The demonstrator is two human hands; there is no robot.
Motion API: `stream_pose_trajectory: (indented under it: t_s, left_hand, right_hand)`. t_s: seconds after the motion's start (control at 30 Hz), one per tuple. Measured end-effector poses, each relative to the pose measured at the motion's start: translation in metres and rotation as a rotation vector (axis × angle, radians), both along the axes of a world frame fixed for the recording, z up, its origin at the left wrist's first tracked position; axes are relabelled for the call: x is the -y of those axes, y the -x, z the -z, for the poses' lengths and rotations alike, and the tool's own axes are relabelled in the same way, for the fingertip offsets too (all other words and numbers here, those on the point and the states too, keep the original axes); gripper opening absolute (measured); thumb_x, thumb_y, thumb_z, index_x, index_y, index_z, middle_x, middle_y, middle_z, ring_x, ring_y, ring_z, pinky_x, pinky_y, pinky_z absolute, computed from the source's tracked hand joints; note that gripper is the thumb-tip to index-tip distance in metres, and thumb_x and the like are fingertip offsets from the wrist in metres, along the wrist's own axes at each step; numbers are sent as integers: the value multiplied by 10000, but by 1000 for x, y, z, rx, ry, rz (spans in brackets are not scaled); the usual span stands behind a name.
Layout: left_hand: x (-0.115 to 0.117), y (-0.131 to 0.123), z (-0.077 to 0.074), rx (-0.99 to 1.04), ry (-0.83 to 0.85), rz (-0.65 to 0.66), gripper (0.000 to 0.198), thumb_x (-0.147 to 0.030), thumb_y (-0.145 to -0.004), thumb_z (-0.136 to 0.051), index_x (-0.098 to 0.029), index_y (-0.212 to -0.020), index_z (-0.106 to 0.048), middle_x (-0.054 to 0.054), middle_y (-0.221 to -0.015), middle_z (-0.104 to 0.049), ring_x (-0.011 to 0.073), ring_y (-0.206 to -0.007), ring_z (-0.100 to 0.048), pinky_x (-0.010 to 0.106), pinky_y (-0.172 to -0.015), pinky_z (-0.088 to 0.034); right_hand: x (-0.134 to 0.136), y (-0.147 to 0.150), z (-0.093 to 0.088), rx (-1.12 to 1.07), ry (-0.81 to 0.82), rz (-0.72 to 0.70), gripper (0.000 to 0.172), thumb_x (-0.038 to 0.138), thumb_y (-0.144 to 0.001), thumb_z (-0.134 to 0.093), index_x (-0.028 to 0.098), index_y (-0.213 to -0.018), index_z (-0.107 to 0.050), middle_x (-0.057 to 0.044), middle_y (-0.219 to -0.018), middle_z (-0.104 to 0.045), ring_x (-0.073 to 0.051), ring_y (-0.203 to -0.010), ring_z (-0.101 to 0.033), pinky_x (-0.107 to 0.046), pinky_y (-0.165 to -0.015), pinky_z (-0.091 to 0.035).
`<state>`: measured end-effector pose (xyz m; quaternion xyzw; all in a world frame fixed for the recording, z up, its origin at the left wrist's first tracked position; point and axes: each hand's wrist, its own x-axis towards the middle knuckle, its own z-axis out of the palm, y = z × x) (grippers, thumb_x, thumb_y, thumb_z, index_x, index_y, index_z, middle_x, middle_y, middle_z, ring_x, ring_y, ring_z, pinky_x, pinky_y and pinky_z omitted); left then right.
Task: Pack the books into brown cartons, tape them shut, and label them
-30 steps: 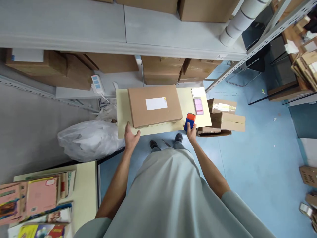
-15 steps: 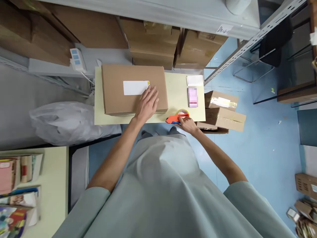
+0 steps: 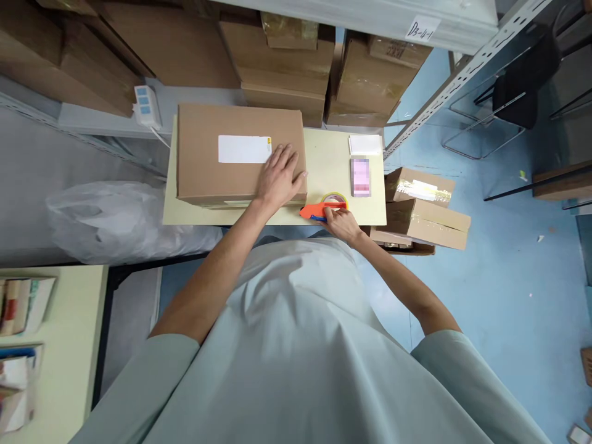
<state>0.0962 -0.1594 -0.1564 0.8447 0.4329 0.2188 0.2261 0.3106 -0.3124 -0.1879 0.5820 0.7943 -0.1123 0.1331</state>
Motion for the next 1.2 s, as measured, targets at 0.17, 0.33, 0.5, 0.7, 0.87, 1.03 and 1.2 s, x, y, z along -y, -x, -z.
stream_pose_trajectory:
  t_s: [0.17,0.33,0.5,0.7,0.87,1.03,1.2]
  left_hand:
    - [-2,-1,1,24,11,-1,700,-474,-1059,-585,-132,-1668,-534,168,-1806,-411,380,-1724,-273,618,-1428,-165]
    - [0,-1,0,-27,0,4,706,-472,-1069,-558,-103,-1670,-520,182,-1816,-386,380,-1727,-260,608,-1429,-158]
    - [1,-4,-8,-70,5,-18,738,-528,-1073,-559,-90,-1666,-514,210,-1779,-435,421,-1692,-322,608,-1415,-200]
    - [-56,-29,-19,-142,23,-102,842,-639,-1137,-356,-9,-1694,-406,285,-1579,-621,433,-1561,-513,580,-1353,-332]
    - [-125,-52,-16,-213,109,-327,782,-604,-1158,-279,-25,-1637,-497,272,-1458,-684,406,-1518,-559,603,-1323,-370]
    - [-121,-54,-9,-129,31,-320,616,-528,-1138,-361,-114,-1510,-625,279,-1606,-572,438,-1621,-411,695,-1350,-281]
    - [-57,-46,-17,-187,49,-288,540,-392,-1158,-322,-147,-1554,-596,244,-1600,-594,385,-1613,-442,625,-1362,-301]
  right_hand:
    - [2,3,12,-23,-38,78,536,474,-1210,-270,34,-1382,-523,-283,-1136,-805,-353,-1059,-799,-406,-911,-536]
    - [0,8,20,-52,-72,136,548,485,-1215,-262,27,-1386,-508,-259,-1043,-814,-334,-989,-798,-381,-877,-539]
    - [-4,5,16,-59,-41,138,577,504,-1220,-268,14,-1404,-510,-275,-1146,-805,-332,-1020,-800,-378,-886,-530]
    - [-10,2,6,-75,8,62,547,478,-1216,-335,8,-1420,-526,-273,-1133,-794,-351,-1043,-787,-415,-919,-522]
    - [-15,3,3,-115,49,-4,520,424,-1218,-309,2,-1422,-533,-271,-1120,-768,-347,-1035,-769,-443,-935,-521]
    - [-15,6,4,-192,62,-47,387,81,-1119,-344,6,-1448,-532,-235,-1070,-773,-310,-958,-760,-475,-949,-541]
    - [-1,41,-2,-284,105,-199,430,-7,-1046,-332,20,-1399,-576,-224,-1019,-783,-293,-900,-764,-464,-866,-569]
